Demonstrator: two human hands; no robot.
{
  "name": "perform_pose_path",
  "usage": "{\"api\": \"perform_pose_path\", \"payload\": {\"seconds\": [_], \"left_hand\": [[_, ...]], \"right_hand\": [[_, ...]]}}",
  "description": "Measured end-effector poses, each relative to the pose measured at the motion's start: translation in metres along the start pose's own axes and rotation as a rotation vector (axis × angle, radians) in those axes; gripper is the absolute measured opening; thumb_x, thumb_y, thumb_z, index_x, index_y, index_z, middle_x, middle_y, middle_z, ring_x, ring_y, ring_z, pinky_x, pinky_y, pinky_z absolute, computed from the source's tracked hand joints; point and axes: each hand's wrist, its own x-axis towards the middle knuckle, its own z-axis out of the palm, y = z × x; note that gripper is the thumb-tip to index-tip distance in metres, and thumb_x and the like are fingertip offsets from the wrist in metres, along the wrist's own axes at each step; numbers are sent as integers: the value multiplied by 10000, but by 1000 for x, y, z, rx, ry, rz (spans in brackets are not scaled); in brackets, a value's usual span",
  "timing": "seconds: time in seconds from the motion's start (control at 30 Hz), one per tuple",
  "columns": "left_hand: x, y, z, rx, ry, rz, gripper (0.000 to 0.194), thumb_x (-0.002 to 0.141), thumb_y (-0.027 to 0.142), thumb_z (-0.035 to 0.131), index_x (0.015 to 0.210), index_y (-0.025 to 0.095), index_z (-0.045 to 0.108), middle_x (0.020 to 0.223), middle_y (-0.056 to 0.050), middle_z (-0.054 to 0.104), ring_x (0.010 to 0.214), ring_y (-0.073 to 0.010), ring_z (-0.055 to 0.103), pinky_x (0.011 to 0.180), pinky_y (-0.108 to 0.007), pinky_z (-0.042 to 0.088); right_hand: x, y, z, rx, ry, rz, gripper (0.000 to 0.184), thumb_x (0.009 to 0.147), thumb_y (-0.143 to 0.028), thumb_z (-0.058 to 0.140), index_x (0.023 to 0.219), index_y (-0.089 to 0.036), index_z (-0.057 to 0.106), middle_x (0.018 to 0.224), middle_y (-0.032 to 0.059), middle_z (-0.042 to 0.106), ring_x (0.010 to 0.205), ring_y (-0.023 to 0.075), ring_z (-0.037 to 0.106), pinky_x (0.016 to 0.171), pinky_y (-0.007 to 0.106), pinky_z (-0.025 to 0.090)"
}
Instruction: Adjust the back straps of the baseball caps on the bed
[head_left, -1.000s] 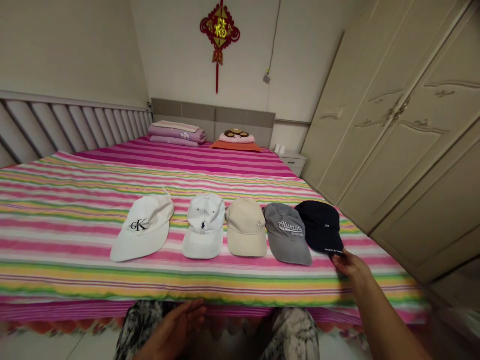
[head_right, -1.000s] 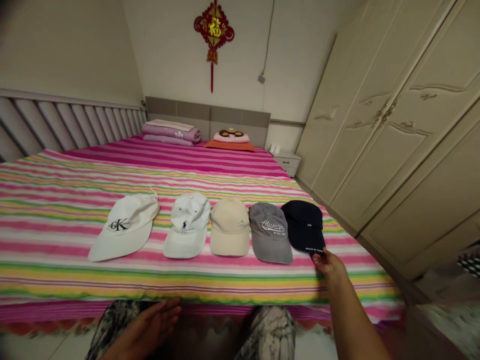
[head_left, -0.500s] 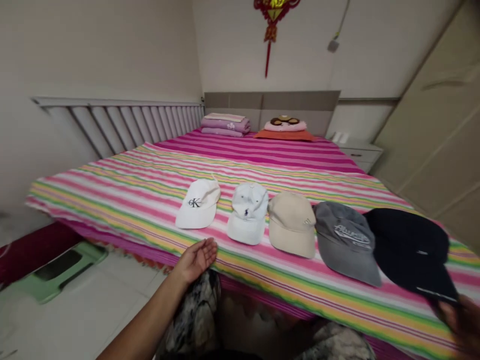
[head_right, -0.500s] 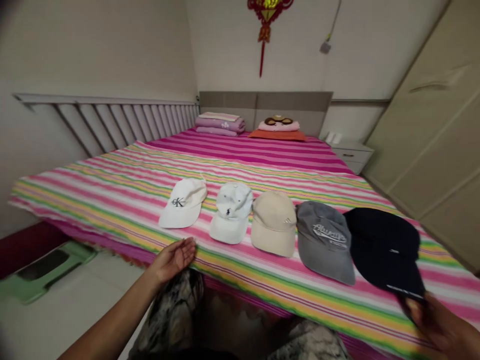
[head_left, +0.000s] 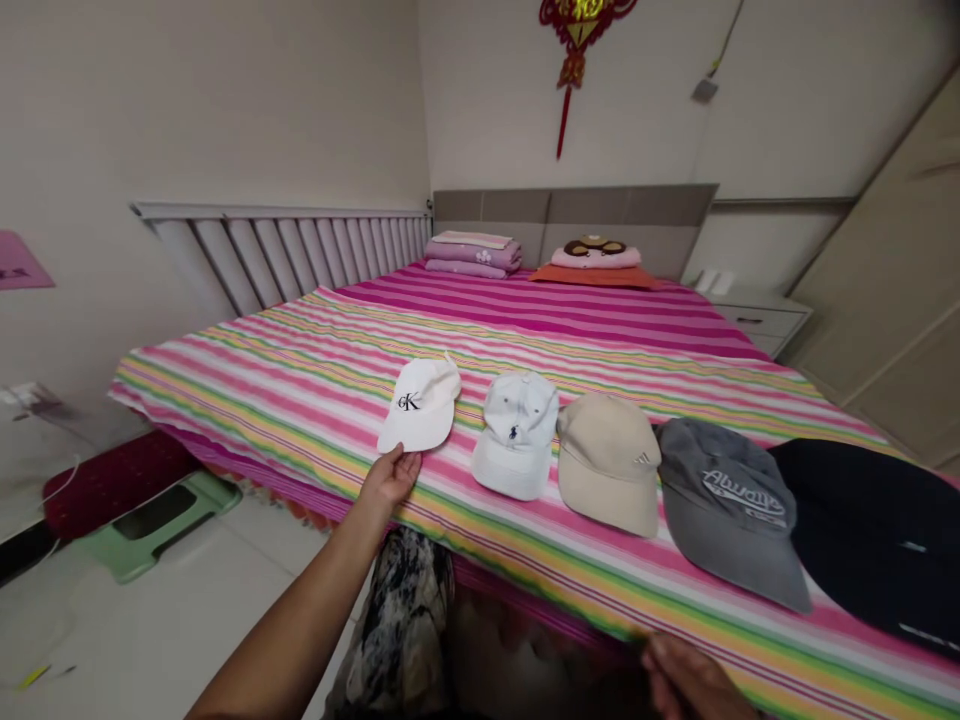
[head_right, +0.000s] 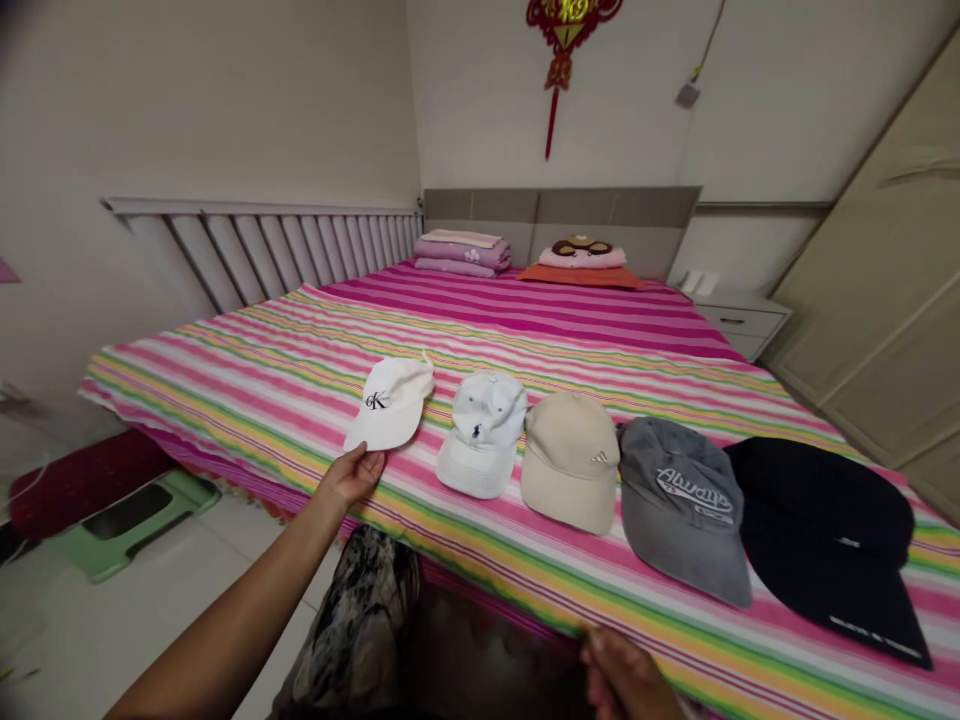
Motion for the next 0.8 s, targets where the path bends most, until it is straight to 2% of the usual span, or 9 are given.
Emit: {"api": "perform_pose_path", "payload": {"seconds": [0.1,0.2,0.27,0.37,0.47,0.53,0.63,0.7,0.8], "left_hand": [[-21,-12,0,-55,-127,14,195,818,37,407,864,144,564,643,-16,644,601,-95,613,662,-220,515],[-49,-35,-17,-57,-314,-31,284,795,7,419,972,172,567,719,-22,673,650,-108,625,677,-227,511],[-67,-55,-33,22,-417,-131,334,734,-9,502,988,198,567,760,-10,680,665,-115,628,671,-226,505],[-88,-84,-56,172,-490,-292,265,610,43,665,829,177,603,760,0,674,681,-133,625,642,-223,490],[-97,-108,-72,250,-569,-390,256,551,110,727,778,167,623,742,-9,666,710,-151,617,646,-229,462],[-98,-119,-80,284,-672,-444,293,545,138,734,820,156,634,749,-38,665,738,-179,616,652,-247,446],[-91,-127,-89,336,-775,-523,308,578,147,705,877,126,634,803,-84,663,776,-211,614,707,-295,431],[-83,-126,-91,332,-770,-550,298,608,158,676,900,126,630,830,-85,663,778,-205,613,747,-314,423],[-70,-117,-81,295,-719,-567,238,693,290,613,864,125,635,786,-77,669,756,-200,618,762,-326,428]], "right_hand": [[8,-6,49,-15,-138,-64,441,610,-587,613,601,-150,554,436,-11,543,332,68,432,353,177,289],[13,-27,78,-26,-320,-187,388,668,-536,603,643,-149,568,516,2,586,413,87,494,419,195,359],[14,-47,88,13,-388,-320,365,658,-485,644,815,-157,612,728,54,661,644,150,601,575,244,443],[8,-76,96,185,-445,-463,594,577,-444,728,1099,-231,539,1126,92,594,1024,230,544,830,337,423],[-7,-93,98,338,-483,-510,727,515,-480,748,1159,-247,505,1158,105,581,1078,271,513,869,381,406],[-17,-98,95,410,-441,-501,730,489,-506,749,1130,-226,541,1089,117,625,1080,293,512,882,398,399],[-28,-101,89,526,-273,-479,671,499,-516,737,1088,-234,581,1006,109,667,1068,299,524,916,415,378],[-30,-101,85,574,-178,-465,668,525,-535,713,1112,-251,566,995,103,672,1068,296,527,941,431,358],[-30,-101,81,590,-134,-450,649,557,-569,673,1113,-253,566,957,104,685,1067,301,529,953,460,346]]}}
